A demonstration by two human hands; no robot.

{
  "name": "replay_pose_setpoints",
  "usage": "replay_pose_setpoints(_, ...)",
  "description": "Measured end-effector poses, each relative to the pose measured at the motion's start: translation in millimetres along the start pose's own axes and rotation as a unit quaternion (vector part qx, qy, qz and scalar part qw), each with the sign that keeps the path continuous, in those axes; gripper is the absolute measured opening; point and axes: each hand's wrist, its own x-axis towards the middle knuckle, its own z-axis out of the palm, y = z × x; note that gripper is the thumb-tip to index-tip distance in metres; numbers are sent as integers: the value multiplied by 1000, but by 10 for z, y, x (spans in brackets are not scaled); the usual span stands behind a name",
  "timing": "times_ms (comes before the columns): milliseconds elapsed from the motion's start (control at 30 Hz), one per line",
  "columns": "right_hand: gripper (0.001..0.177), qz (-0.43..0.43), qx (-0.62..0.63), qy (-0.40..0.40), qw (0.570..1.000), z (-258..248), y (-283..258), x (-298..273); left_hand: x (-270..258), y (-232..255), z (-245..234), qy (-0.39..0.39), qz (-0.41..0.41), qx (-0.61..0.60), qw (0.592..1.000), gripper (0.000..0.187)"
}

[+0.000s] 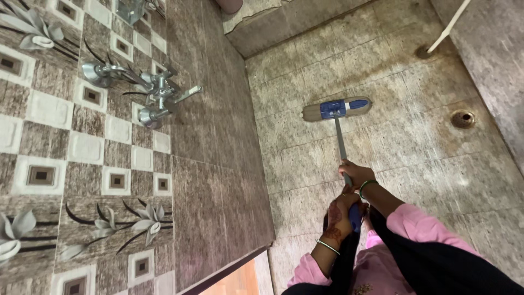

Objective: The person uses a blue flat mop to clean the tiled floor of a bathroom. They move the mop back and forth across the surface, covering the area near the shower fixtures and the floor drain.

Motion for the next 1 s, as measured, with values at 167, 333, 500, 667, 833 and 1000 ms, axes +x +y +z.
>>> replay_pose_setpoints(167,51,24,28,-21,999,166,-235,-488,-540,303,-283,-14,-8,-87,996,14)
replay_pose_setpoints(333,26,61,27,-29,997,289,-713,-1060,-1070,461,-649,24,161,-99,982,20)
replay_pose_setpoints(500,13,105,7,-48,993,11,-1318,-1597,-1452,586,-997,-63,173,-69,980,25)
replay_pose_setpoints(667,12,129,46,-37,990,-329,-1478,-1621,-1415,745,-968,-41,150,-62,986,22)
replay_pose_setpoints(833,12,110,32,-20,993,-338,-1155,-1261,-986,676,-947,-78,84,-68,991,21)
replay_pose_setpoints(1000,10,126,-19,-44,991,-206,-446,-671,-371,373,-554,-37,125,-45,990,18)
